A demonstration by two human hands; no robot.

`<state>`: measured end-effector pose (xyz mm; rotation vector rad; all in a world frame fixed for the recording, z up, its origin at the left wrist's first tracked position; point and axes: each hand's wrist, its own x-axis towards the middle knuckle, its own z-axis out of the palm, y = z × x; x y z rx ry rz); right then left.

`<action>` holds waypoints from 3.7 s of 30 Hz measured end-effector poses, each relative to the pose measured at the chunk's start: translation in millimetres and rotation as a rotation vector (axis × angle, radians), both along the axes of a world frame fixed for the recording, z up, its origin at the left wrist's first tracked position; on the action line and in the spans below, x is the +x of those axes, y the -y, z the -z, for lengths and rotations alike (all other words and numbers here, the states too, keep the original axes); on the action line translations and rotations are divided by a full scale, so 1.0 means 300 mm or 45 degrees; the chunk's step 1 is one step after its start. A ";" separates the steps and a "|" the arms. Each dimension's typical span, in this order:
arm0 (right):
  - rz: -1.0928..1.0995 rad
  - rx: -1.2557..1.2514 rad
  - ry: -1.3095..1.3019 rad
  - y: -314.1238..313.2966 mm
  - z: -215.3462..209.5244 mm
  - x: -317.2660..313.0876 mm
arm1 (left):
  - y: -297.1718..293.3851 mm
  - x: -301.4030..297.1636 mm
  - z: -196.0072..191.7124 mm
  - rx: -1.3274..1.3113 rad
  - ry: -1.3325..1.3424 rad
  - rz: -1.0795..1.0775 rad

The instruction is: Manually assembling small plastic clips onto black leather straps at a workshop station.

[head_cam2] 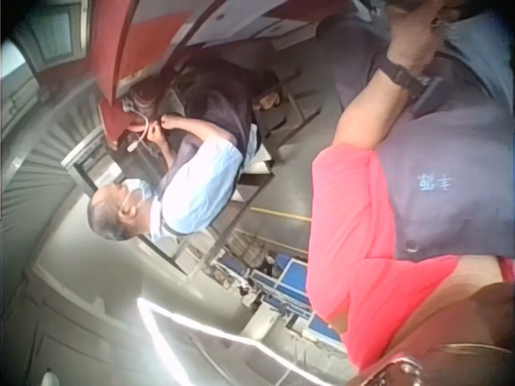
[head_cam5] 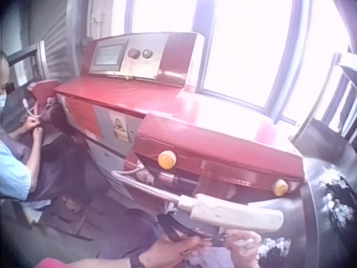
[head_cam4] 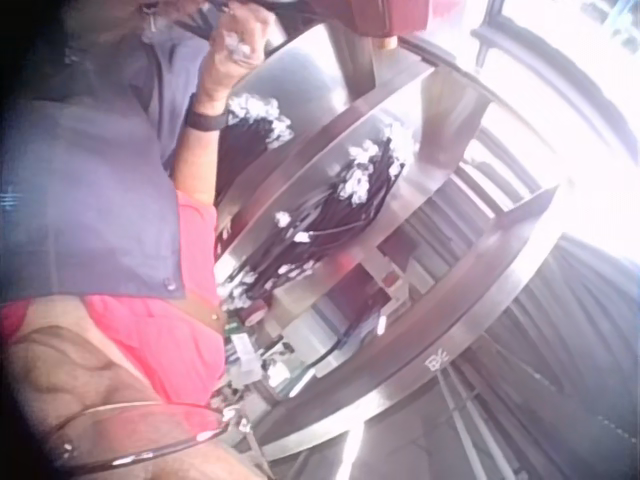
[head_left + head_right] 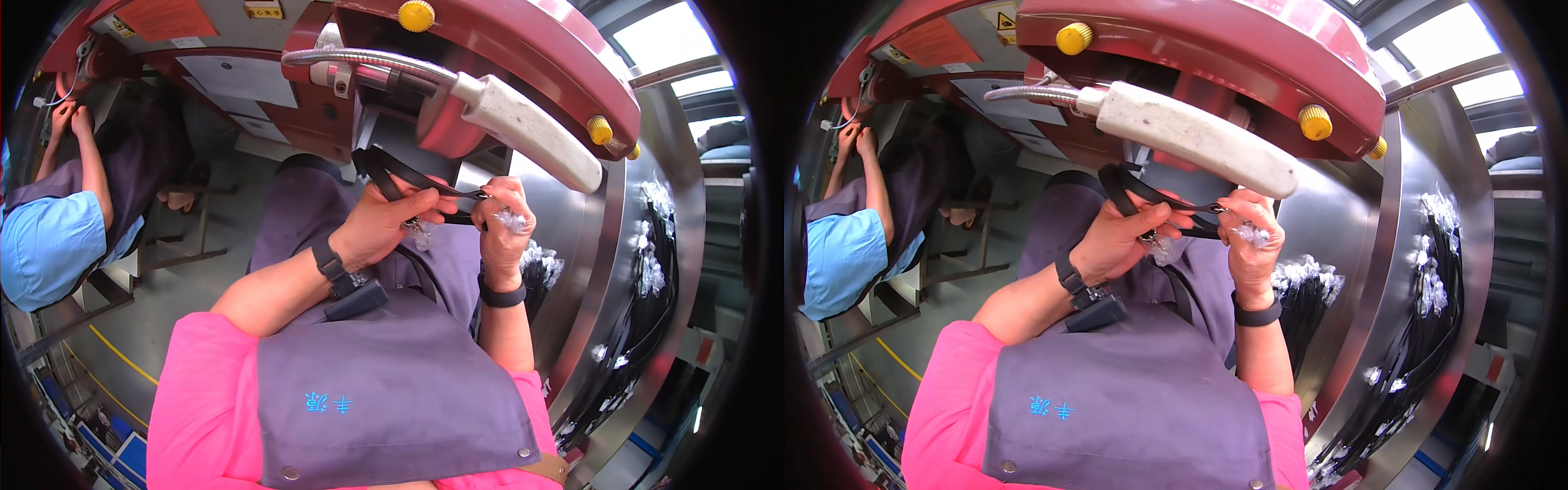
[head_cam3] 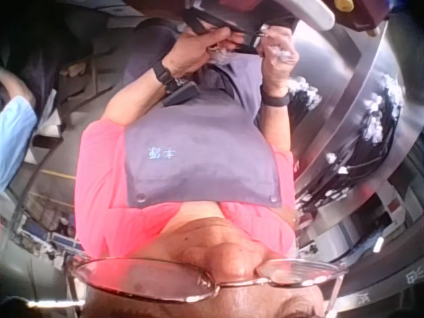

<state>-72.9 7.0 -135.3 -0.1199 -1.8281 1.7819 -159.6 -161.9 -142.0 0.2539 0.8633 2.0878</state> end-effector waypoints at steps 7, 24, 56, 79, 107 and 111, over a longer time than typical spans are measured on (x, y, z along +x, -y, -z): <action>0.125 0.071 0.183 0.017 0.000 0.029 | 0.018 -0.019 0.011 0.001 0.008 -0.036; 0.238 0.098 0.256 0.042 0.007 -0.007 | -0.013 -0.018 0.013 -0.052 0.266 -0.098; 0.486 -0.321 0.099 0.052 -0.028 -0.089 | -0.086 -0.013 0.030 0.000 0.643 -0.049; 0.164 -0.531 0.544 -0.076 -0.046 0.052 | -0.015 -0.022 0.145 -0.030 0.517 0.088; -0.033 0.249 0.724 0.053 -0.030 -0.009 | 0.000 -0.006 0.107 -0.061 0.195 -0.105; 0.012 0.263 0.584 0.036 -0.004 -0.001 | 0.003 -0.009 0.088 -0.035 0.165 -0.049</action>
